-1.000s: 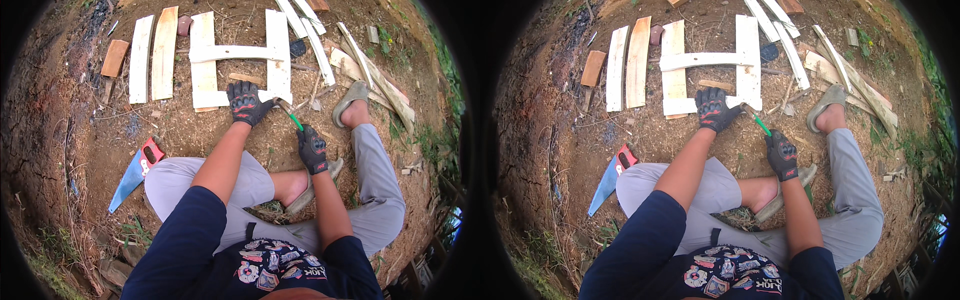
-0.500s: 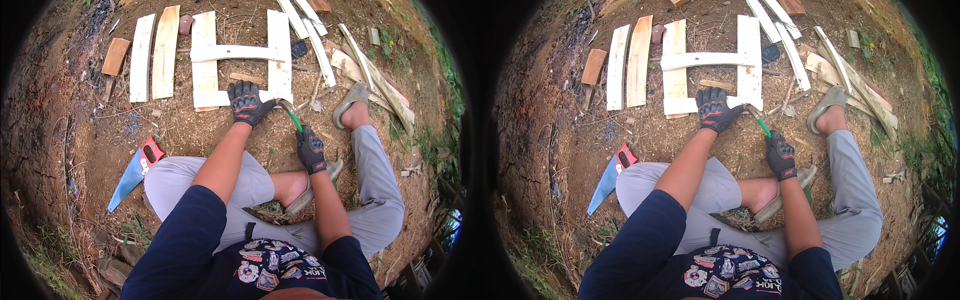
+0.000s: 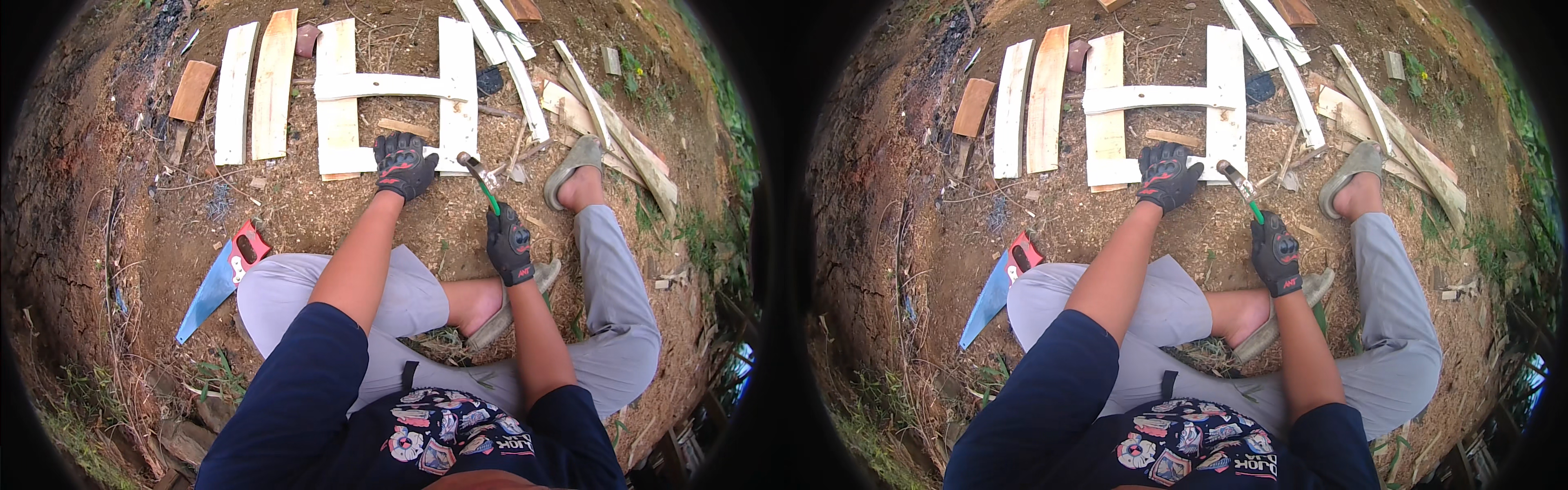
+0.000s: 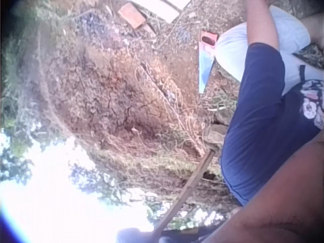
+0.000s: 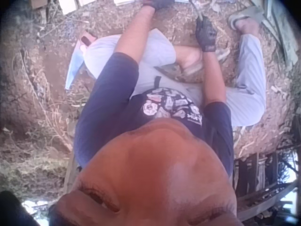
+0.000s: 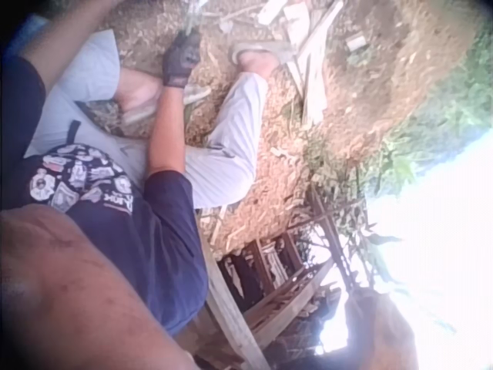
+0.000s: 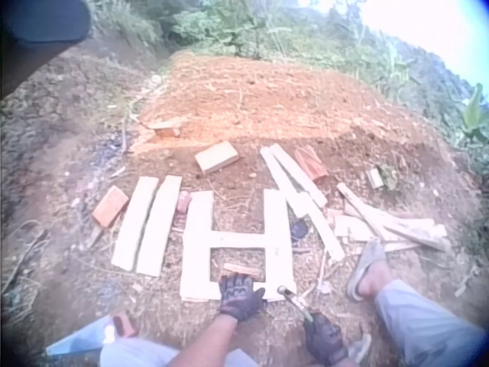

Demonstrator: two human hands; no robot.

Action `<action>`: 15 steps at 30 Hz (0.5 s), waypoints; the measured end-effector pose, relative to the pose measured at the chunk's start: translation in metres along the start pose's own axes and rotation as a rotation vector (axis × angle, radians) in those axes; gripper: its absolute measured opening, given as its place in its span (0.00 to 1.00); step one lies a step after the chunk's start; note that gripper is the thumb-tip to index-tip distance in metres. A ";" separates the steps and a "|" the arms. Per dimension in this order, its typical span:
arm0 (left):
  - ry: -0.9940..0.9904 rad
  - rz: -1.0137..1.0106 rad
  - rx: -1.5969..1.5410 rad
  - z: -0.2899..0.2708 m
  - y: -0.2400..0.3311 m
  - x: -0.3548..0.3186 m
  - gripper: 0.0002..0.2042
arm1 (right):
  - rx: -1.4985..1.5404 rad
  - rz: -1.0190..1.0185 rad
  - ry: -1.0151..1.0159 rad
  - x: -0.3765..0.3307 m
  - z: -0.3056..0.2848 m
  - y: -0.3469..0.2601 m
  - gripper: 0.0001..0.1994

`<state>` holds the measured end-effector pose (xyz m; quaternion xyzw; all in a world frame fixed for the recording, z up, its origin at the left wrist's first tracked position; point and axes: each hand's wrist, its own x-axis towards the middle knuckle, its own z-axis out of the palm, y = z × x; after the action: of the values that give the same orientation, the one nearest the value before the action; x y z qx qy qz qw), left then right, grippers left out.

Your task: The person sits on the ground and assembles a wooden frame using several planks. They use a hammer to drive nails into the wood to secure the pieces together.

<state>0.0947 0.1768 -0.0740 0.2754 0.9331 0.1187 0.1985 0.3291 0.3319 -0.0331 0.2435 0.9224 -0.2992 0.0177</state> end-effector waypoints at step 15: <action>0.072 -0.002 0.041 0.006 0.004 -0.004 0.28 | 0.006 -0.045 0.025 0.002 -0.006 -0.007 0.13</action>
<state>0.1021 0.1787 -0.0773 0.2739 0.9422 0.1091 0.1590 0.3251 0.3312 -0.0242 0.2265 0.9269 -0.2991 -0.0012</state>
